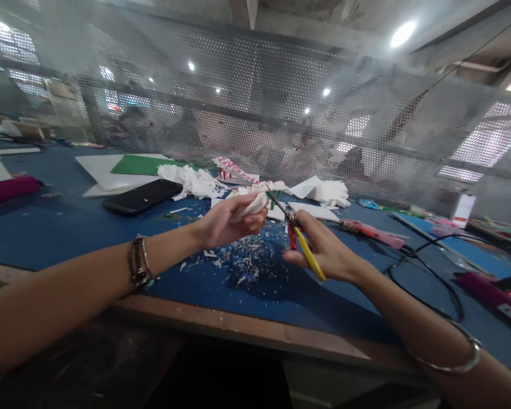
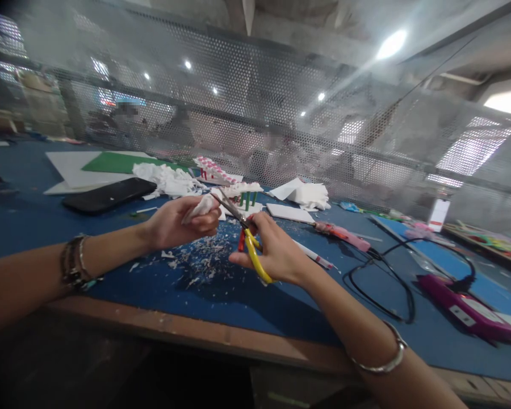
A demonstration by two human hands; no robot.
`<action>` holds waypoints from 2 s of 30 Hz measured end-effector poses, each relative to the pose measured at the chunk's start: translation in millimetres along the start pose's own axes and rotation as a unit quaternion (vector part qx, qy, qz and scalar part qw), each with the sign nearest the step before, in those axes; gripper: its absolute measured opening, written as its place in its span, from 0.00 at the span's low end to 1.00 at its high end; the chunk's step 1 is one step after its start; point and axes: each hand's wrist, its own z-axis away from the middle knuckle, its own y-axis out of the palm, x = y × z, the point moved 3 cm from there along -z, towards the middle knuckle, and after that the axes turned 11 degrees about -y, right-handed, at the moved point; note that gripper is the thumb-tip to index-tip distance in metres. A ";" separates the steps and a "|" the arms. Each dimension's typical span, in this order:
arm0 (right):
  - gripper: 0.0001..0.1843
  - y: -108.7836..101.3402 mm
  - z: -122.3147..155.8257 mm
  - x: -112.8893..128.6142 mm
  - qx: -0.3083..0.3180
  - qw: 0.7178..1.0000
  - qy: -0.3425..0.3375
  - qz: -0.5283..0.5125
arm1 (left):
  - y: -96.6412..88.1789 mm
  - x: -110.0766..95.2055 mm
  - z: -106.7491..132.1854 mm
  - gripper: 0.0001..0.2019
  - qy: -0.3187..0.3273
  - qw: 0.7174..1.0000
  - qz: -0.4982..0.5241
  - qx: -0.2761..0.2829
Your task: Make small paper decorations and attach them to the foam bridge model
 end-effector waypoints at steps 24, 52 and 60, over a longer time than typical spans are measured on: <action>0.31 10.4 -4.7 3.1 0.075 0.969 0.057 0.227 | -9.9 10.6 -4.1 0.06 0.083 0.934 -0.235 -0.256; 0.32 16.5 -6.4 4.1 0.124 0.968 0.118 0.183 | -5.6 16.9 -2.7 0.11 0.076 0.732 -0.625 -0.260; 0.36 19.3 -12.5 -1.7 0.152 0.949 0.117 0.252 | -6.6 24.3 -8.3 0.12 -0.032 0.893 -0.374 -0.250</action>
